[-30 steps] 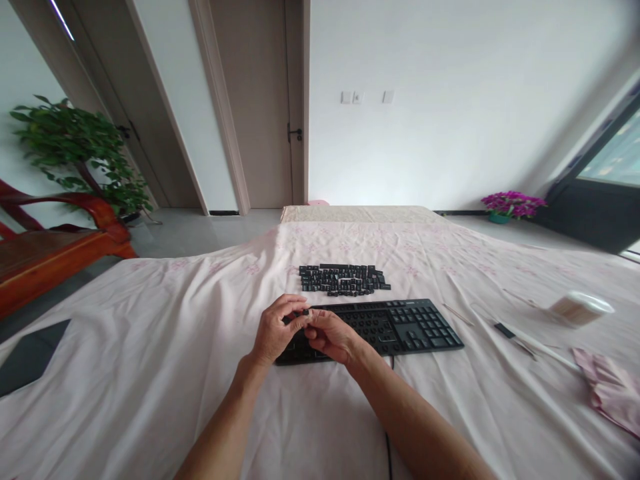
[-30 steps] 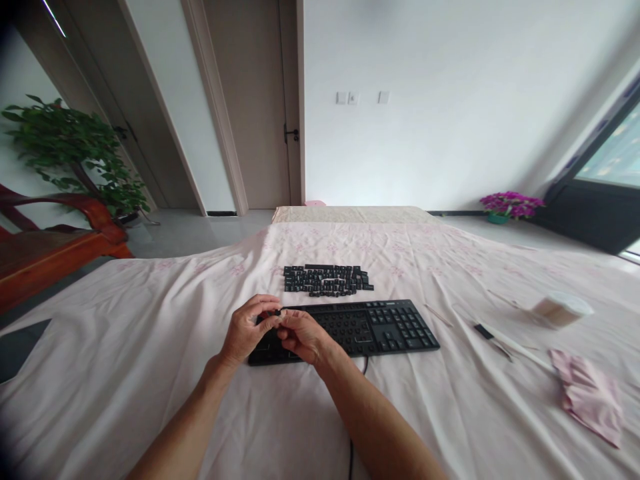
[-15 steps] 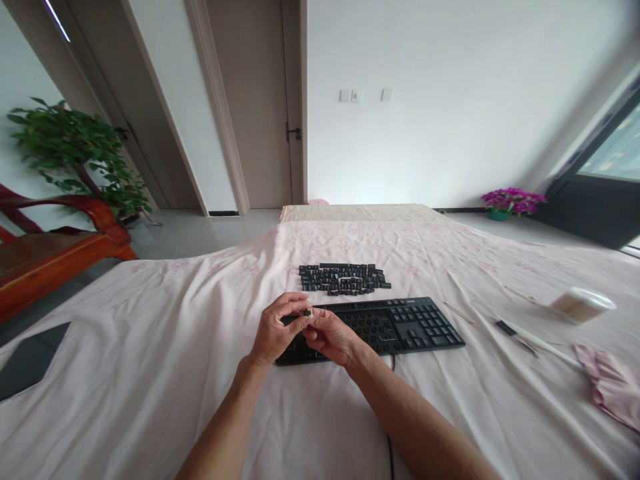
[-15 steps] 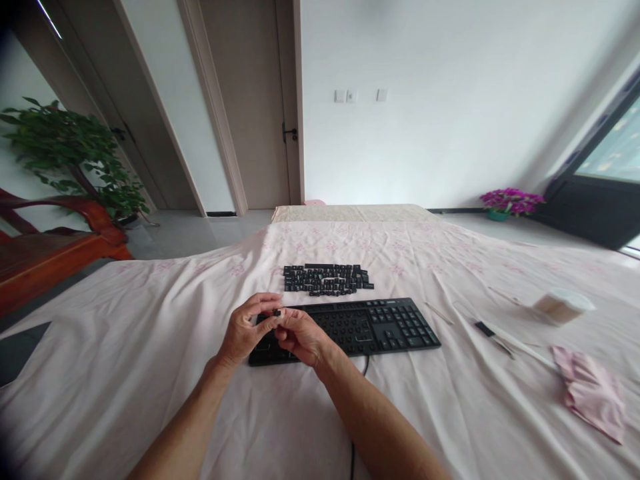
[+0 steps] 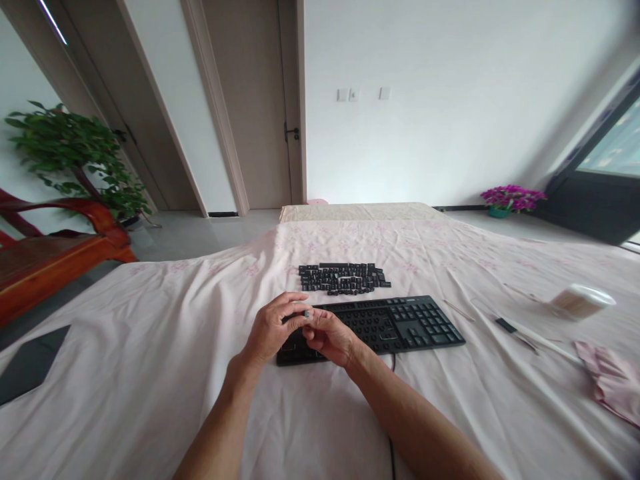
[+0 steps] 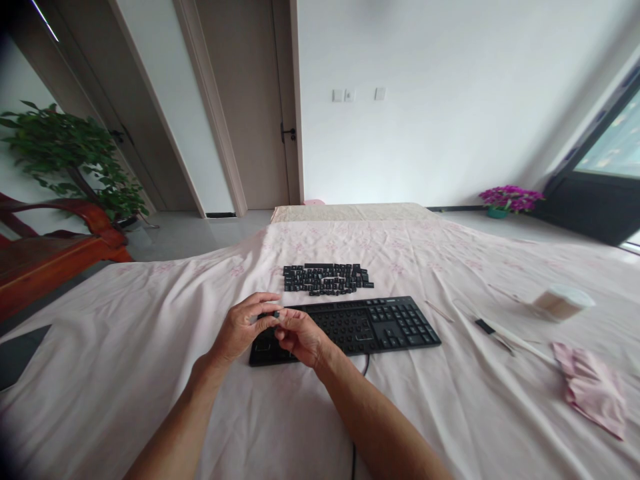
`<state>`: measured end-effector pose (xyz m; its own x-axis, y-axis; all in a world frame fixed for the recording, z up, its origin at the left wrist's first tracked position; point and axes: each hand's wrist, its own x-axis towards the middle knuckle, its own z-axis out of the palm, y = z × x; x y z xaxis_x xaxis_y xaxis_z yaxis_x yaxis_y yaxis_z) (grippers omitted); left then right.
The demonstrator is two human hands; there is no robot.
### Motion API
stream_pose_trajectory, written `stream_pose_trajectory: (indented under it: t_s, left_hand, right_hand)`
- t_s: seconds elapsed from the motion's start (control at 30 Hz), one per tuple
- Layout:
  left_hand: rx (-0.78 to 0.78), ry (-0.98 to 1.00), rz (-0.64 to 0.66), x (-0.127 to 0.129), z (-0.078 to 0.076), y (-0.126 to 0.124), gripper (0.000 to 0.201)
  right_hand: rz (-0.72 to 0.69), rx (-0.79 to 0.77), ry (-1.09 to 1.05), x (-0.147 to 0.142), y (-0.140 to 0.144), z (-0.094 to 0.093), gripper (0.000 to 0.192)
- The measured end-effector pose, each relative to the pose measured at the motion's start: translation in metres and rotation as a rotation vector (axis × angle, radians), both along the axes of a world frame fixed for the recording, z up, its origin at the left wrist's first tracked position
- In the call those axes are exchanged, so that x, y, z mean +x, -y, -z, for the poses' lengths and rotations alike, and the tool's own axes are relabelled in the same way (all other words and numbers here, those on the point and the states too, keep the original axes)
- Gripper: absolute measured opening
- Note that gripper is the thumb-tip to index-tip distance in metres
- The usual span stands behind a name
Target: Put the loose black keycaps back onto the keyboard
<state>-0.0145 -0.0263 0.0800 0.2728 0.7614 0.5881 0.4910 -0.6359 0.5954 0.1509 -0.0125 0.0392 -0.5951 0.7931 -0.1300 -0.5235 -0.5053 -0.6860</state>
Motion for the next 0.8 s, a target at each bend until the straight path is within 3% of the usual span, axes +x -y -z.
stream_pose_trajectory:
  t_s: [0.8]
  left_hand:
    - [-0.063,0.026,0.053,-0.0018,-0.0044,0.0007,0.020]
  right_hand:
    - [0.034,0.062,0.057,0.0002,0.0015,-0.0043,0.037]
